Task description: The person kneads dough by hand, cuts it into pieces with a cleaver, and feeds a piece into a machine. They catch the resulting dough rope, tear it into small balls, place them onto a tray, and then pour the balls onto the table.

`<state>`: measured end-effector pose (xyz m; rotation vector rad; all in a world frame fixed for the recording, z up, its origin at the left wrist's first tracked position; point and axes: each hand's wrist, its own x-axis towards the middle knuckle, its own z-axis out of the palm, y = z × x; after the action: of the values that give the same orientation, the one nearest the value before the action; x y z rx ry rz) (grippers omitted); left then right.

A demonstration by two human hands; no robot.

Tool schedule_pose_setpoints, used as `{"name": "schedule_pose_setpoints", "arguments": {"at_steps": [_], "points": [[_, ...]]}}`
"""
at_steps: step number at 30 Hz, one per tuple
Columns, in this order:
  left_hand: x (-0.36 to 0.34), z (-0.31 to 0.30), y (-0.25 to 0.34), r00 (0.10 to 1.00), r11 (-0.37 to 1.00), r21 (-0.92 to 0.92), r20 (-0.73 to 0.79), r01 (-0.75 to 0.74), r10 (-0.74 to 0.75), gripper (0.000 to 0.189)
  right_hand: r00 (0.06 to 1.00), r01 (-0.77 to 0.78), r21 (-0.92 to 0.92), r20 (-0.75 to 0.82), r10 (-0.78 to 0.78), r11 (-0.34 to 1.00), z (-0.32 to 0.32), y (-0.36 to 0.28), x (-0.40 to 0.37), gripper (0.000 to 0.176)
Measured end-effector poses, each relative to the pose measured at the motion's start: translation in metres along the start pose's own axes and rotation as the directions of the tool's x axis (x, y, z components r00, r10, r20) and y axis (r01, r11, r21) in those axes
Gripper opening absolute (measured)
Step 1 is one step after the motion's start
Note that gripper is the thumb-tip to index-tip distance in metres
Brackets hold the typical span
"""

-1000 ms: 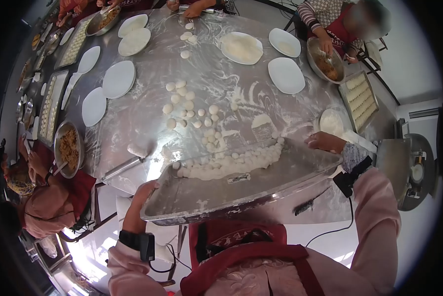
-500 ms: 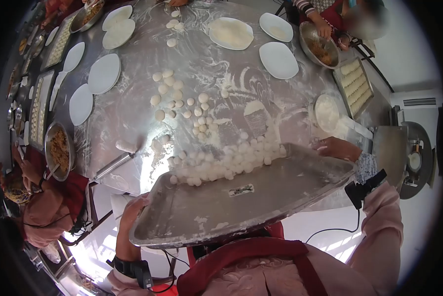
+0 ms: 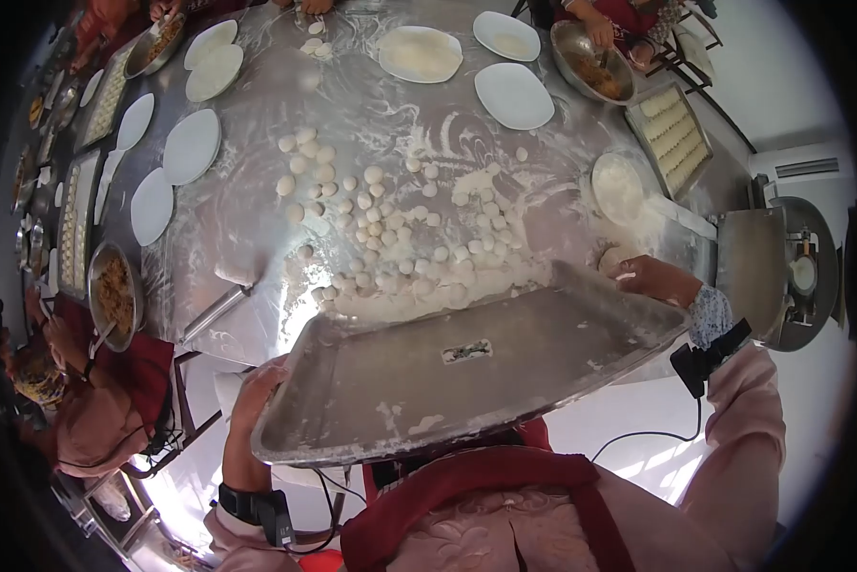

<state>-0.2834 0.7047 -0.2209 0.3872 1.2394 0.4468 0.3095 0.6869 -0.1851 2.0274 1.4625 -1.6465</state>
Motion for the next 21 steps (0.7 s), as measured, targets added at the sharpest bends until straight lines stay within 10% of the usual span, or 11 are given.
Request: {"name": "schedule_pose_setpoints", "arguments": {"at_steps": [8, 16, 21], "points": [[-0.026, 0.021, -0.042, 0.997, 0.999, -0.027, -0.082, -0.017, 0.015, 0.044, 0.997, 0.082, 0.035, 0.007, -0.082, 0.996, 0.017, 0.049, -0.006, 0.044], [-0.046, 0.121, -0.107, 0.858, 0.853, 0.112, -0.016, -0.509, 0.514, 0.072, 0.890, 0.136, -0.087, -0.426, -0.160, 0.987, 0.018, 0.146, -0.030, 0.050], [-0.054, 0.195, -0.126, 0.738, 0.718, 0.174, 0.135, -0.674, 0.661, 0.066, 0.558, 0.542, 0.244, -0.820, -0.127, 0.804, 0.068, 0.245, -0.085, 0.042]]}}
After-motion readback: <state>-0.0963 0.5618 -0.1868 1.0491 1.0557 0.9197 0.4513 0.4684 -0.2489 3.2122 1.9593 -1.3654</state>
